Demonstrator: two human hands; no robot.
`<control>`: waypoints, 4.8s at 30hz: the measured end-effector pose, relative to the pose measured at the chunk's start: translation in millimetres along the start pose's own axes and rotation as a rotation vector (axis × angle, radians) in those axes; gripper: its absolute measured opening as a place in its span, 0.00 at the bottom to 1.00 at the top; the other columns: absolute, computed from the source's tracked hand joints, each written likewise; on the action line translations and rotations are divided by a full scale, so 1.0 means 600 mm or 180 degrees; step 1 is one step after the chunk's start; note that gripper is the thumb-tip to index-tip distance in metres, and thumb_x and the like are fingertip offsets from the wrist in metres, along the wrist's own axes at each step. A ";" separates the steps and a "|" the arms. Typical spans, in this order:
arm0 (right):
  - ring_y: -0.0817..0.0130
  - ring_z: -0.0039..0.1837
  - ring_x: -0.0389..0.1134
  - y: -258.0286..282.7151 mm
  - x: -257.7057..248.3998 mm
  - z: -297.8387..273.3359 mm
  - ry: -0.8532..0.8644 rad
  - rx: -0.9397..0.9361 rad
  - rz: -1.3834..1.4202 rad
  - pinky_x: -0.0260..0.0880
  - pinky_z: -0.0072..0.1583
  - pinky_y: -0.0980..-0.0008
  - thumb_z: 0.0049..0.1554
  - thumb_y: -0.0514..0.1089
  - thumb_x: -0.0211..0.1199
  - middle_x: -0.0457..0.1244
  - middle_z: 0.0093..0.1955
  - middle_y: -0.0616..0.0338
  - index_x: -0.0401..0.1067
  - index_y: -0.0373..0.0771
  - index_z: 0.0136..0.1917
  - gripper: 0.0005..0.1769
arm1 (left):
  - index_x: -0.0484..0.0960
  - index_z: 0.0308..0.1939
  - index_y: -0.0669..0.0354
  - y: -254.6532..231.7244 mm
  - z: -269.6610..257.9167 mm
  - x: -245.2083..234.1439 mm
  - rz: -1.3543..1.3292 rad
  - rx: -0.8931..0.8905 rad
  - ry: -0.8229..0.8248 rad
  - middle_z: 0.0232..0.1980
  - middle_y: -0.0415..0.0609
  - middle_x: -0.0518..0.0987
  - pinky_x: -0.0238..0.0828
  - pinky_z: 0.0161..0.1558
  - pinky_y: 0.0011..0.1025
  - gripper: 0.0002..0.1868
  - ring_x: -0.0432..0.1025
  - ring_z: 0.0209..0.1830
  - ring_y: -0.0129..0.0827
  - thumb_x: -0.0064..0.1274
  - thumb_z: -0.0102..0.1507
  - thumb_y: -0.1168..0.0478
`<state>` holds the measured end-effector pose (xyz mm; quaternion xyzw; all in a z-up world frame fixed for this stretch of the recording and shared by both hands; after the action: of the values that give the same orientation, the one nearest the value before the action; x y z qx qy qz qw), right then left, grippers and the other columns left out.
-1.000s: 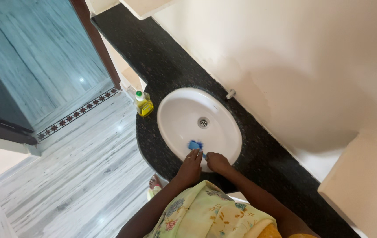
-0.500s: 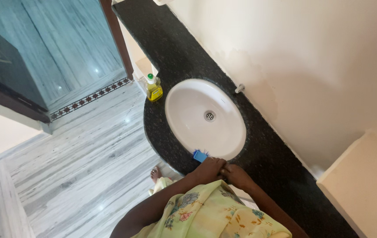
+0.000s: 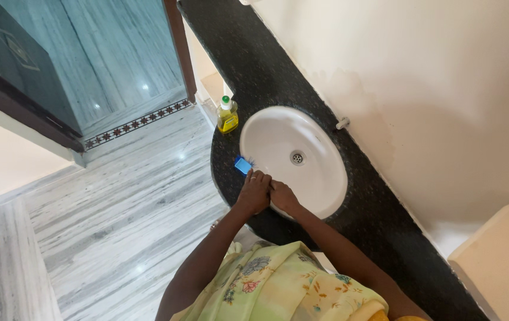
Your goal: The person scrubs the interior of a white bathroom sink using a blue scrub brush. They move the brush in circular motions across the basin and around the drain, then rinse the brush under running water from the faucet.
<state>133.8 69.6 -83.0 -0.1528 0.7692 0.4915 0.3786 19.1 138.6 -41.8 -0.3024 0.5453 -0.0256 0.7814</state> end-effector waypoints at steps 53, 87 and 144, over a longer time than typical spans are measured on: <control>0.42 0.49 0.69 -0.002 -0.035 0.146 -0.0073 0.0145 -0.0121 0.67 0.50 0.47 0.65 0.55 0.52 0.68 0.43 0.45 0.69 0.40 0.46 0.17 | 0.44 0.78 0.73 0.097 0.048 0.036 -0.0652 -0.0436 0.0439 0.83 0.68 0.39 0.36 0.78 0.53 0.48 0.35 0.83 0.63 0.56 0.61 0.61; 0.35 0.59 0.67 -0.242 -0.316 0.085 -0.1546 0.1216 -0.0502 0.65 0.60 0.44 0.63 0.54 0.52 0.67 0.57 0.38 0.74 0.36 0.58 0.22 | 0.77 0.62 0.61 -0.079 0.084 0.147 -0.0839 0.0382 0.1035 0.71 0.64 0.68 0.51 0.72 0.56 0.27 0.53 0.76 0.66 0.57 0.59 0.61; 0.53 0.41 0.59 -0.204 -0.115 -0.383 0.0222 0.2434 0.1391 0.59 0.46 0.50 0.67 0.48 0.52 0.65 0.39 0.43 0.73 0.35 0.56 0.16 | 0.73 0.53 0.67 -0.280 -0.053 0.140 -0.1149 0.2119 0.0850 0.51 0.62 0.73 0.59 0.67 0.52 0.21 0.67 0.56 0.57 0.56 0.65 0.53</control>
<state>154.6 -197.8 -58.2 0.1481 0.9224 0.2346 0.2689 74.4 -43.6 -35.1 -0.1176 0.5420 -0.3768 0.7419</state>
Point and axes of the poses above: each hand's wrist, its own z-axis towards the middle knuckle, its own x-axis out of the palm, y = z × x, the point moved 4 cm from there along z, towards the middle knuckle
